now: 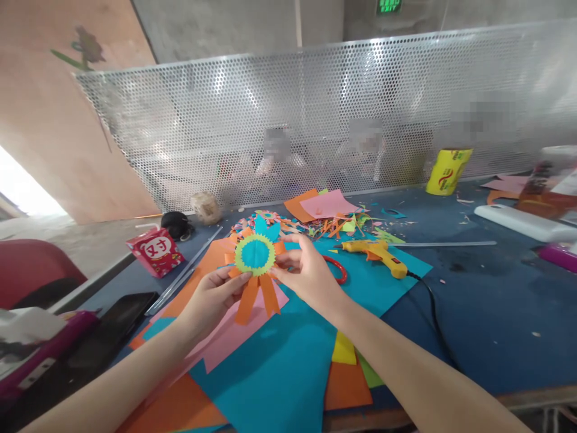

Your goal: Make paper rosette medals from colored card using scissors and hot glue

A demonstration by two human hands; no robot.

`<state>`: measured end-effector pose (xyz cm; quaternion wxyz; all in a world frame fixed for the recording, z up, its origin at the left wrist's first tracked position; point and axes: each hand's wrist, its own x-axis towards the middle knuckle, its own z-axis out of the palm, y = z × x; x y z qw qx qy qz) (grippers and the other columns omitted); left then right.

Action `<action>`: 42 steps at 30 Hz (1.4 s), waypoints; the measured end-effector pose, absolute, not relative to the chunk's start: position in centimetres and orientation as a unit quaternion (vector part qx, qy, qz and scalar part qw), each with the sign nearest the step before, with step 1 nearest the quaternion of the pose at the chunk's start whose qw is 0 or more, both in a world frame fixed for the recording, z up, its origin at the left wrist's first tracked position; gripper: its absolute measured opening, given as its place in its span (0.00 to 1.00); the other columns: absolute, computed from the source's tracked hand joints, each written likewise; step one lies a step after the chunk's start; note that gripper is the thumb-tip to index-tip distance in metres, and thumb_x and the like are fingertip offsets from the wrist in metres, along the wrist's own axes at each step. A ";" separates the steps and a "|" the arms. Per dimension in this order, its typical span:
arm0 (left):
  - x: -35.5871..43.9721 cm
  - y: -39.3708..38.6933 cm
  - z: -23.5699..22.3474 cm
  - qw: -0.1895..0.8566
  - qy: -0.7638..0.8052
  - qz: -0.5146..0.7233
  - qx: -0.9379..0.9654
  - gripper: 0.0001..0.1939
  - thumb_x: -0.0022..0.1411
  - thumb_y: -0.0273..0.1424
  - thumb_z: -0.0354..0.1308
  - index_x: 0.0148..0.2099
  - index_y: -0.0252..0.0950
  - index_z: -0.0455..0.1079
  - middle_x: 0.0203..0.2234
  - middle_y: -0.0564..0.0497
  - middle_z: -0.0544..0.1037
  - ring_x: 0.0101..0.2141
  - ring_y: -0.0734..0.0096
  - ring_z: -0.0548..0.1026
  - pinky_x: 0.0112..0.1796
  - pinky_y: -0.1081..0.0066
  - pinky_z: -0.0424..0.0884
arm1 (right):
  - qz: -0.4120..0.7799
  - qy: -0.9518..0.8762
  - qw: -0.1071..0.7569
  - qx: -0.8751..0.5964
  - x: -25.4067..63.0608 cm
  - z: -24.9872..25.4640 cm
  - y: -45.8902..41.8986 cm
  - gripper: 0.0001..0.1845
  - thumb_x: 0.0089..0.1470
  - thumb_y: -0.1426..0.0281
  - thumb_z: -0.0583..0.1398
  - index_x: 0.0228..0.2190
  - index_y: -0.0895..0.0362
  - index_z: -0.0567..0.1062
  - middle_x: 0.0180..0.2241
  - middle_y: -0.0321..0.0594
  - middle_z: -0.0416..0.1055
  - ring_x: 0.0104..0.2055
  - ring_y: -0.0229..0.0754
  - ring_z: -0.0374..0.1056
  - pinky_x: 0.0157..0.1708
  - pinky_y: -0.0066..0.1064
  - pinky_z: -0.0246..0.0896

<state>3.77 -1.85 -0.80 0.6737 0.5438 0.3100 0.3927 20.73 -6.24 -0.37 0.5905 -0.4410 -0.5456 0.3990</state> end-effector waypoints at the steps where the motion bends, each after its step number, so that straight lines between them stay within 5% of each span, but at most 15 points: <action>1: 3.9 -1.8 -0.8 0.673 0.311 0.397 0.541 0.07 0.46 0.32 0.62 0.30 0.34 0.73 0.22 0.53 0.75 0.24 0.77 0.72 0.28 0.77 0.68 | 0.395 -0.547 0.588 -0.446 20.7 -0.4 -6.2 0.23 0.42 0.73 0.61 0.40 0.52 0.58 0.30 0.36 0.72 0.34 0.40 0.70 0.34 0.33 0.67; 8: 4.4 -1.6 -0.7 0.646 0.324 0.446 0.529 0.10 0.42 0.33 0.65 0.27 0.33 0.72 0.20 0.54 0.74 0.23 0.76 0.70 0.30 0.74 0.68 | 0.402 -0.523 0.611 -0.438 20.4 -0.4 -5.7 0.24 0.40 0.72 0.61 0.40 0.53 0.58 0.30 0.35 0.71 0.31 0.39 0.70 0.25 0.28 0.67; 19: 3.3 0.1 -0.6 0.575 0.333 0.532 0.524 0.11 0.44 0.36 0.63 0.26 0.32 0.70 0.20 0.53 0.74 0.22 0.78 0.68 0.26 0.77 0.64 | 0.380 -0.527 0.595 -0.474 18.1 2.2 -2.8 0.25 0.39 0.71 0.62 0.40 0.56 0.59 0.37 0.45 0.71 0.38 0.43 0.69 0.39 0.36 0.65; 25: 2.6 0.8 -0.8 0.572 0.326 0.551 0.512 0.14 0.44 0.36 0.62 0.32 0.32 0.72 0.26 0.49 0.76 0.27 0.73 0.70 0.32 0.73 0.66 | 0.384 -0.554 0.593 -0.440 16.3 2.9 -1.3 0.17 0.42 0.71 0.60 0.36 0.57 0.63 0.34 0.43 0.72 0.40 0.45 0.69 0.40 0.36 0.65; 28: 2.3 1.1 -0.8 0.564 0.328 0.560 0.510 0.13 0.44 0.37 0.62 0.27 0.32 0.71 0.24 0.50 0.75 0.26 0.74 0.70 0.31 0.73 0.66 | 0.363 -0.577 0.589 -0.433 15.7 2.9 -1.2 0.13 0.44 0.69 0.59 0.35 0.56 0.64 0.36 0.43 0.72 0.42 0.44 0.68 0.41 0.36 0.64; 42: 1.2 1.9 -0.8 0.550 0.307 0.561 0.537 0.14 0.45 0.37 0.62 0.32 0.32 0.72 0.22 0.52 0.74 0.27 0.72 0.71 0.31 0.72 0.67 | 0.371 -0.565 0.589 -0.443 14.6 2.7 -0.7 0.14 0.42 0.68 0.61 0.34 0.58 0.68 0.35 0.42 0.73 0.37 0.44 0.70 0.38 0.35 0.65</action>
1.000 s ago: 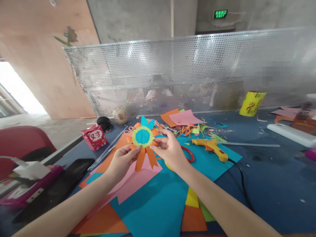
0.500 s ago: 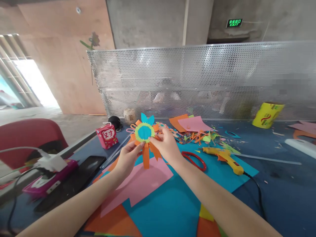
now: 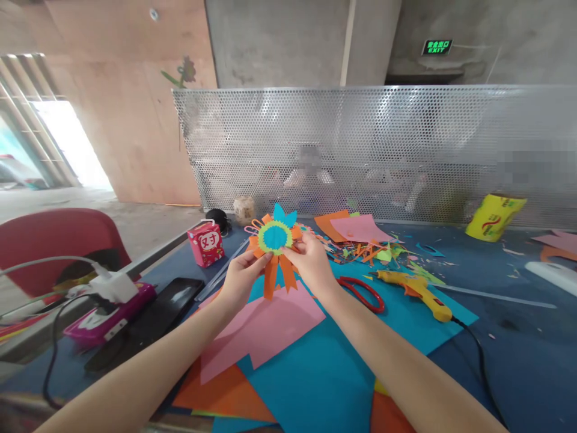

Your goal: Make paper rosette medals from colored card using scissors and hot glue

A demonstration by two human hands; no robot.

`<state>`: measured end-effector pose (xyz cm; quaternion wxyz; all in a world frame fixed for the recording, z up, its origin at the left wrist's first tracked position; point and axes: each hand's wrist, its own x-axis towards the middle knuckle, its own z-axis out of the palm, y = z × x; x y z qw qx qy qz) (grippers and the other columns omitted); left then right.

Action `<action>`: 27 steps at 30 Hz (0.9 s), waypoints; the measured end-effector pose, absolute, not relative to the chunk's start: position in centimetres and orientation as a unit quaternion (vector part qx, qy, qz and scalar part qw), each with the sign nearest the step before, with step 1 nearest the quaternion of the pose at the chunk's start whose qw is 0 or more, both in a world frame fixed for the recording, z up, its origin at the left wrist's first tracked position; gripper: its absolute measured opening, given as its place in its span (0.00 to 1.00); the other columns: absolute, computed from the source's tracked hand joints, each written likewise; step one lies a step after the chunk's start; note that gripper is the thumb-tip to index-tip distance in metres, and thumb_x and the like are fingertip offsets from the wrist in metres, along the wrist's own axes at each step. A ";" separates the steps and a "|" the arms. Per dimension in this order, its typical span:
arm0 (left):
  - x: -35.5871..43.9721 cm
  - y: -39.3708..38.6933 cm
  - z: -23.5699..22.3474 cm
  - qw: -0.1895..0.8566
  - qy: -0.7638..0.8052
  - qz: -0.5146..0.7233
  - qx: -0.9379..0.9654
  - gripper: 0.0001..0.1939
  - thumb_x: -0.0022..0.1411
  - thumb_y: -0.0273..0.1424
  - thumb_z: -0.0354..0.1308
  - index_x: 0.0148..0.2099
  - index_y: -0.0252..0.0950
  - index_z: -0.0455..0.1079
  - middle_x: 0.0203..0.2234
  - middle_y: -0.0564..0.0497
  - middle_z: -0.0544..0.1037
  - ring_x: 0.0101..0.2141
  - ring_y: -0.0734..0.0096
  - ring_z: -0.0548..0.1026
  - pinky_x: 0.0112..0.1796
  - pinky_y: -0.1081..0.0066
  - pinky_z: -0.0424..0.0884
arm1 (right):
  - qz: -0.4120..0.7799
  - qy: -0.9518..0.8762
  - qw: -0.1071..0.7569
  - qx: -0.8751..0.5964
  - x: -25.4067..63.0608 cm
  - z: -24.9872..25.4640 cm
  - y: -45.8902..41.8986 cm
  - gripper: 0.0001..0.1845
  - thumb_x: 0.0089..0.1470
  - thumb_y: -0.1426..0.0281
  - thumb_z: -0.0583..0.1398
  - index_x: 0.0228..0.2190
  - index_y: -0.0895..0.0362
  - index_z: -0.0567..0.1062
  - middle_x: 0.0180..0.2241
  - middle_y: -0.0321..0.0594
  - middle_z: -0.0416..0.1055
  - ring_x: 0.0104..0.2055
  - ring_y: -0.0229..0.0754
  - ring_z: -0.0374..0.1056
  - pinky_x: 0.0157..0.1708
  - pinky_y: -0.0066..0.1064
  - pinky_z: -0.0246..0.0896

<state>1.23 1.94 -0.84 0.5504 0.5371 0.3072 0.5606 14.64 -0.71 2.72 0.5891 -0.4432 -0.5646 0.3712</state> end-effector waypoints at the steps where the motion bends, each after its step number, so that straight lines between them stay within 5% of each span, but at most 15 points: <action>1: 1.2 2.0 -0.9 0.541 0.315 0.565 0.538 0.13 0.45 0.37 0.62 0.30 0.32 0.71 0.21 0.52 0.74 0.26 0.72 0.71 0.31 0.72 0.67 | 0.371 -0.563 0.588 -0.447 14.5 2.7 -0.6 0.14 0.41 0.67 0.61 0.33 0.58 0.69 0.35 0.43 0.73 0.36 0.44 0.70 0.38 0.35 0.65; 10: 0.9 2.2 -1.0 0.515 0.336 0.578 0.536 0.14 0.45 0.38 0.61 0.19 0.33 0.64 0.14 0.55 0.67 0.24 0.72 0.70 0.30 0.72 0.66 | 0.354 -0.552 0.601 -0.456 14.0 2.5 -0.3 0.13 0.39 0.66 0.61 0.30 0.58 0.69 0.33 0.41 0.74 0.33 0.42 0.71 0.32 0.31 0.66; 17: 1.4 2.1 -1.1 0.576 0.297 0.536 0.541 0.14 0.45 0.38 0.61 0.28 0.31 0.70 0.22 0.49 0.75 0.26 0.70 0.72 0.30 0.71 0.67 | 0.341 -0.539 0.609 -0.471 14.8 2.3 -0.8 0.11 0.40 0.66 0.61 0.28 0.58 0.69 0.30 0.42 0.74 0.34 0.45 0.71 0.32 0.33 0.66; 22: 1.5 2.1 -1.0 0.601 0.312 0.517 0.523 0.16 0.43 0.37 0.63 0.32 0.30 0.71 0.22 0.47 0.75 0.25 0.70 0.73 0.29 0.70 0.68 | 0.325 -0.527 0.612 -0.493 17.0 2.3 -0.7 0.15 0.46 0.62 0.56 0.35 0.58 0.66 0.36 0.44 0.72 0.36 0.45 0.70 0.32 0.34 0.68; 27: 1.6 1.6 -0.5 0.592 0.340 0.531 0.502 0.15 0.42 0.38 0.63 0.29 0.32 0.68 0.19 0.53 0.72 0.20 0.74 0.71 0.22 0.75 0.65 | 0.290 -0.583 0.506 -0.566 18.6 1.2 -0.8 0.10 0.49 0.65 0.53 0.31 0.59 0.69 0.30 0.43 0.74 0.31 0.43 0.71 0.29 0.32 0.67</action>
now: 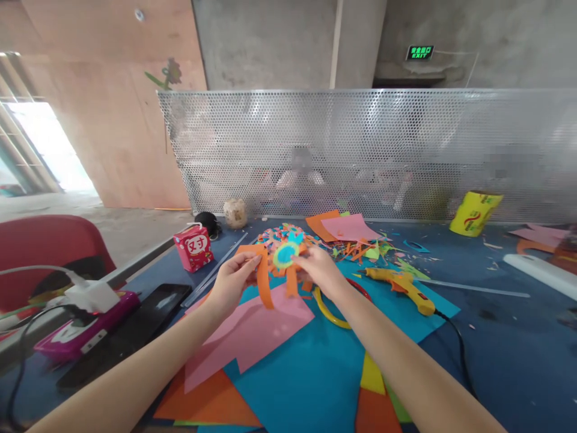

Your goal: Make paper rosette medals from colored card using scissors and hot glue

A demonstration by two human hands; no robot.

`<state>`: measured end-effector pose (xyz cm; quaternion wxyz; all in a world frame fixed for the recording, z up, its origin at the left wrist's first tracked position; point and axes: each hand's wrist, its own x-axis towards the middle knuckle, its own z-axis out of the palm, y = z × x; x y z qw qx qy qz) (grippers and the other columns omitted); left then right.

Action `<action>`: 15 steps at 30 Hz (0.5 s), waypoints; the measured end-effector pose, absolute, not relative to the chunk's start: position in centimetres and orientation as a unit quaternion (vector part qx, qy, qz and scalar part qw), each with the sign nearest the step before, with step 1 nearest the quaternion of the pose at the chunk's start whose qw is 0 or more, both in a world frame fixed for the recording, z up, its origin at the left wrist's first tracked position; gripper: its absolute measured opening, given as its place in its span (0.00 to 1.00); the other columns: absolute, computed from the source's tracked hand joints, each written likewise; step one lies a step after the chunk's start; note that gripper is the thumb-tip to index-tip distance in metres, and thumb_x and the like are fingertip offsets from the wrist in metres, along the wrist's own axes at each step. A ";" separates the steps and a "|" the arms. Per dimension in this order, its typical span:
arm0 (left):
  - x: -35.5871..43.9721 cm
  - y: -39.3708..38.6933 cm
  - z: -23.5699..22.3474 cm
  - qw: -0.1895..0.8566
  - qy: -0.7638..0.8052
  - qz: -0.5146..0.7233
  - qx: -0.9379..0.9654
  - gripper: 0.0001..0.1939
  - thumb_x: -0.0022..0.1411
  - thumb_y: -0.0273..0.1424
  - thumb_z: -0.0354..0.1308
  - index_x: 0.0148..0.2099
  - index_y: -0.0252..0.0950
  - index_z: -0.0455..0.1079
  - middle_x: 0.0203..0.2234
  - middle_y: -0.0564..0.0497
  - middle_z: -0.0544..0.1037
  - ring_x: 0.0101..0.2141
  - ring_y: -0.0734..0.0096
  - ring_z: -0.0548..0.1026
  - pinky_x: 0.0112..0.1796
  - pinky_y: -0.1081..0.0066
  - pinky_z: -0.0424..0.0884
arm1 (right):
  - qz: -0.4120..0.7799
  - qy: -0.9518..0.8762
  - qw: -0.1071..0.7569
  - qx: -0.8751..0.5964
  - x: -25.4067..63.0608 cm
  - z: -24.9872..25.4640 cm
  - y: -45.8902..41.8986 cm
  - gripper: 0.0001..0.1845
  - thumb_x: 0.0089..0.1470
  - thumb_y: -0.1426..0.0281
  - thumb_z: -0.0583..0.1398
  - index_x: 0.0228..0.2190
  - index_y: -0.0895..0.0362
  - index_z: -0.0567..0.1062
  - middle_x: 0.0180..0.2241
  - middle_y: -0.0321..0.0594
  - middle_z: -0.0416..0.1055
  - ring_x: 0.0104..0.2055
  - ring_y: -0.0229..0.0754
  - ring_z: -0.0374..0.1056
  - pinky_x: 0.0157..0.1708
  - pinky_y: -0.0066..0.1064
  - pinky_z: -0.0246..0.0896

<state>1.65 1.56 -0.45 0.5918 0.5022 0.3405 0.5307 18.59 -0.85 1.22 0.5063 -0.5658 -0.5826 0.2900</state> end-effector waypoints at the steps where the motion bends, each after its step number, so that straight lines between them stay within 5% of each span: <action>1: 1.7 1.4 -0.3 0.593 0.340 0.529 0.503 0.15 0.43 0.37 0.62 0.29 0.32 0.67 0.17 0.54 0.71 0.18 0.76 0.69 0.20 0.76 0.64 | 0.279 -0.601 0.467 -0.586 18.7 1.1 -1.0 0.10 0.49 0.65 0.54 0.28 0.59 0.70 0.27 0.43 0.73 0.28 0.43 0.71 0.27 0.33 0.66; 3: 1.7 1.2 -0.2 0.595 0.338 0.528 0.502 0.13 0.44 0.37 0.61 0.29 0.33 0.66 0.16 0.57 0.68 0.16 0.78 0.67 0.18 0.77 0.62 | 0.229 -0.627 0.398 -0.629 18.9 1.0 -1.5 0.09 0.47 0.65 0.56 0.25 0.59 0.71 0.25 0.44 0.73 0.29 0.45 0.70 0.29 0.34 0.65; 7: 1.8 1.1 -0.1 0.606 0.330 0.521 0.503 0.13 0.43 0.32 0.61 0.33 0.33 0.66 0.18 0.56 0.71 0.19 0.77 0.70 0.21 0.77 0.65 | 0.068 -0.631 0.290 -0.716 20.0 1.6 -2.5 0.10 0.48 0.70 0.55 0.36 0.59 0.68 0.36 0.48 0.70 0.42 0.50 0.66 0.39 0.37 0.58; 15: 2.1 1.1 -0.8 0.633 0.327 0.482 0.511 0.13 0.40 0.31 0.64 0.28 0.33 0.65 0.20 0.52 0.74 0.23 0.72 0.73 0.26 0.74 0.70 | 0.000 -0.612 0.061 -0.788 21.7 -0.5 -4.6 0.14 0.44 0.71 0.57 0.35 0.68 0.69 0.36 0.60 0.67 0.39 0.59 0.65 0.35 0.40 0.57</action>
